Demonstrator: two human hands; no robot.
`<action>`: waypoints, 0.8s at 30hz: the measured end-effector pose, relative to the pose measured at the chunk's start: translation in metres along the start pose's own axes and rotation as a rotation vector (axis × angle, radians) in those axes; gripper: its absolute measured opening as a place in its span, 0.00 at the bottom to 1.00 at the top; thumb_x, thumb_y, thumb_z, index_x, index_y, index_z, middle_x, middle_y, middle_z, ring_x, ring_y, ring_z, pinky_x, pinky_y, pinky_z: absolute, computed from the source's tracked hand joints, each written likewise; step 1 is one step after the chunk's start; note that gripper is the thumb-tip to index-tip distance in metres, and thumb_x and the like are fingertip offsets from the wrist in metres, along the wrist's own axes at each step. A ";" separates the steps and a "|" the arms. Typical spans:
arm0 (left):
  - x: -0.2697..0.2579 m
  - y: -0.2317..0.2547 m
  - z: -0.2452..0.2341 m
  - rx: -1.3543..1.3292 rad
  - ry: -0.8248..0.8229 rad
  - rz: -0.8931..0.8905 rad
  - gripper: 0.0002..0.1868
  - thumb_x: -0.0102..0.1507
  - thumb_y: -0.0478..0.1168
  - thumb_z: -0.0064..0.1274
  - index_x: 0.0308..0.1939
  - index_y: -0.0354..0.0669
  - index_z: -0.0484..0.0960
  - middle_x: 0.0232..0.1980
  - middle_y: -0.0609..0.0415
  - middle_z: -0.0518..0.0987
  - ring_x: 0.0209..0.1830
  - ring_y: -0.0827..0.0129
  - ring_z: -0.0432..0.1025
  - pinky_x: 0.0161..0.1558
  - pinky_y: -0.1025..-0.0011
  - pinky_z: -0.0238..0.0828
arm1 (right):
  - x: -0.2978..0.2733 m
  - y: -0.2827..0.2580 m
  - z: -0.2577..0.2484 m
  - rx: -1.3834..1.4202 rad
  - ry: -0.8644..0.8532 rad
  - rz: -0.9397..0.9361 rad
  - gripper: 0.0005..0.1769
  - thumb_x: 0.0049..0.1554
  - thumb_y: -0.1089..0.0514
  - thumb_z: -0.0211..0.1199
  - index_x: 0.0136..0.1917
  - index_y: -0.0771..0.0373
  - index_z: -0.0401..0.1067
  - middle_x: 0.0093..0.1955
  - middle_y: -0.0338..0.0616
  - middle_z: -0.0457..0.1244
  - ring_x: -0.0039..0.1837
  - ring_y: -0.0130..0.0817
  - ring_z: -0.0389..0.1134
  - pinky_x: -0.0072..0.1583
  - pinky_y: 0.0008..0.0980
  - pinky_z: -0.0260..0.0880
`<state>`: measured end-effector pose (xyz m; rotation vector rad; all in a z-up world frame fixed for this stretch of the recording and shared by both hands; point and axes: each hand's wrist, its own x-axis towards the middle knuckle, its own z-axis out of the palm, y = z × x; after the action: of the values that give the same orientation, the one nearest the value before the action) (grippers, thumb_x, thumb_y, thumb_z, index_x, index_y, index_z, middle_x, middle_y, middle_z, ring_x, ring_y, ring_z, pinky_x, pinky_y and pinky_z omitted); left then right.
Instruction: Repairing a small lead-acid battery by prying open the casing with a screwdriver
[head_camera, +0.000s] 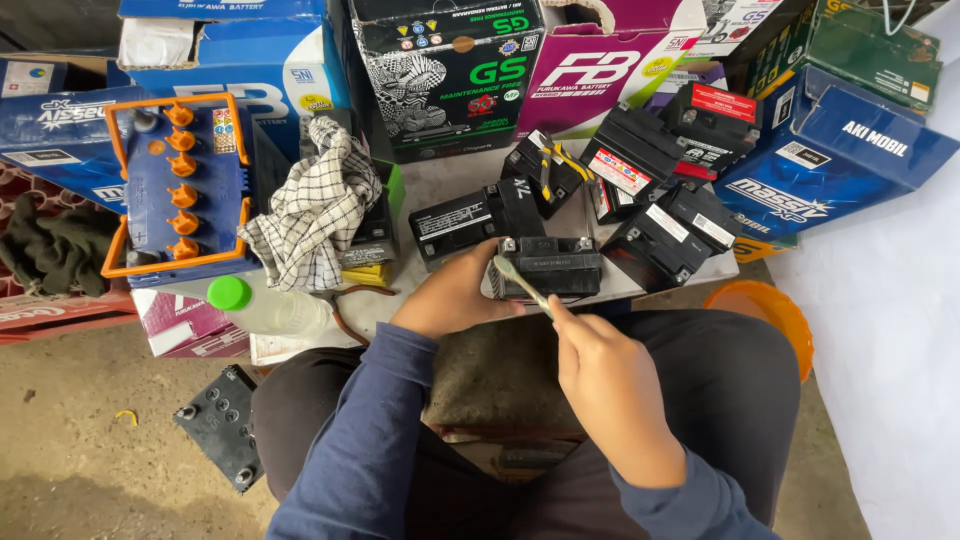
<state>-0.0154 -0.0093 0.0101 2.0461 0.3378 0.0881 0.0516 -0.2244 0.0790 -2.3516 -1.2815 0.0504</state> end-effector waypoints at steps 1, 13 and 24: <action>-0.002 0.003 -0.002 0.002 -0.001 0.003 0.45 0.50 0.49 0.70 0.68 0.45 0.68 0.59 0.51 0.82 0.57 0.63 0.76 0.54 0.70 0.68 | 0.000 0.000 0.001 0.000 0.003 0.001 0.19 0.61 0.60 0.59 0.65 0.59 0.76 0.41 0.39 0.69 0.32 0.49 0.67 0.33 0.46 0.62; -0.003 0.016 -0.009 -0.011 -0.031 -0.015 0.42 0.51 0.51 0.69 0.67 0.48 0.69 0.57 0.54 0.84 0.54 0.64 0.79 0.51 0.70 0.70 | -0.037 0.024 -0.009 0.129 0.012 -0.027 0.21 0.60 0.63 0.60 0.66 0.60 0.75 0.50 0.39 0.72 0.41 0.36 0.73 0.43 0.36 0.71; -0.005 0.014 -0.012 0.000 -0.073 -0.050 0.63 0.51 0.52 0.71 0.79 0.38 0.45 0.81 0.42 0.55 0.80 0.61 0.53 0.74 0.70 0.45 | -0.056 0.082 0.000 0.415 0.182 0.266 0.16 0.61 0.64 0.62 0.62 0.66 0.77 0.53 0.44 0.73 0.54 0.27 0.74 0.59 0.25 0.75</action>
<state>-0.0199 -0.0068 0.0288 2.0340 0.3428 -0.0173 0.0843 -0.3075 0.0353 -2.0924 -0.7782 0.1660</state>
